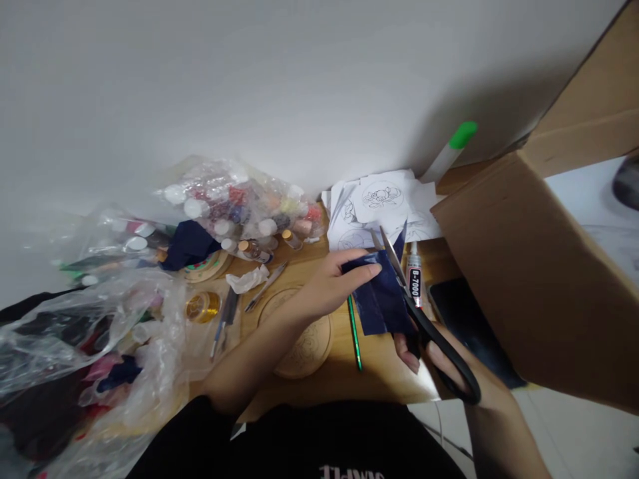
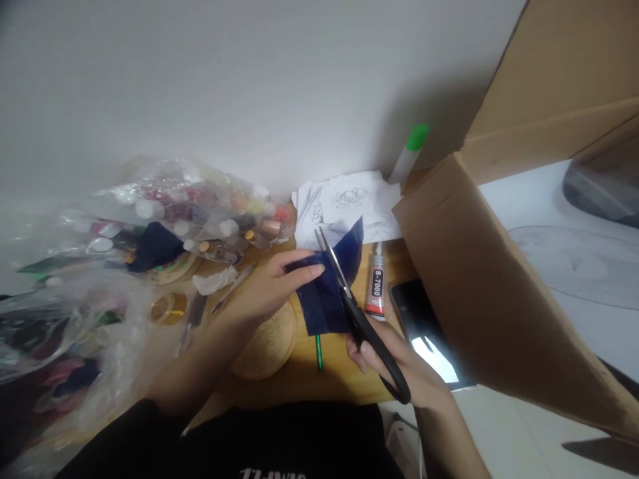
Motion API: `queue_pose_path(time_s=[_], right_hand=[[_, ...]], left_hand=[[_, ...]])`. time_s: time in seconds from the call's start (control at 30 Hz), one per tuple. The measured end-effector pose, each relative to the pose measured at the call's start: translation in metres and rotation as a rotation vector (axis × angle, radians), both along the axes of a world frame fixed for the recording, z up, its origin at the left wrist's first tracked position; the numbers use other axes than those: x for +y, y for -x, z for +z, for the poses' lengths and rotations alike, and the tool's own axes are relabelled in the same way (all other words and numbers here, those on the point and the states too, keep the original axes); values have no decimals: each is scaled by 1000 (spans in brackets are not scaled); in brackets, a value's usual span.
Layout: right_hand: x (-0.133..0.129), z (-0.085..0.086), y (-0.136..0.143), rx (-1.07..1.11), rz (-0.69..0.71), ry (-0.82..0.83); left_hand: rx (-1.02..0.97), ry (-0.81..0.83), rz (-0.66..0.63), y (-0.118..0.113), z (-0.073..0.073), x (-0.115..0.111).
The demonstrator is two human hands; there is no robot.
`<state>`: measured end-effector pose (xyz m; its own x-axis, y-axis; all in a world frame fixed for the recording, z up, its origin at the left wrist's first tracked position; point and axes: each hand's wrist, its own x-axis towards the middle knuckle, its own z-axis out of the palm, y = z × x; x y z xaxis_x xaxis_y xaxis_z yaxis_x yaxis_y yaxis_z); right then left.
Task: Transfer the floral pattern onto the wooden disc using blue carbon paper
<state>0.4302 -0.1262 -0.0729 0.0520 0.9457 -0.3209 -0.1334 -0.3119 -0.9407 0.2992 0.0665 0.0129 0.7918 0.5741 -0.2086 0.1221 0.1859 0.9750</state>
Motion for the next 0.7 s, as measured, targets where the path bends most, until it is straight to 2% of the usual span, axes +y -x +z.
queue_pose_path(time_s=[0.13,0.33,0.7], right_hand=[[-1,1,2,39,-35,16],[1,8,-1,72,31,-80],[-3,0,-2,84,-5,-33]], left_hand=[[12,14,5,2,1,-1],[-1,25,12,4,1,-1],[2,86,50,4,-4,-3]])
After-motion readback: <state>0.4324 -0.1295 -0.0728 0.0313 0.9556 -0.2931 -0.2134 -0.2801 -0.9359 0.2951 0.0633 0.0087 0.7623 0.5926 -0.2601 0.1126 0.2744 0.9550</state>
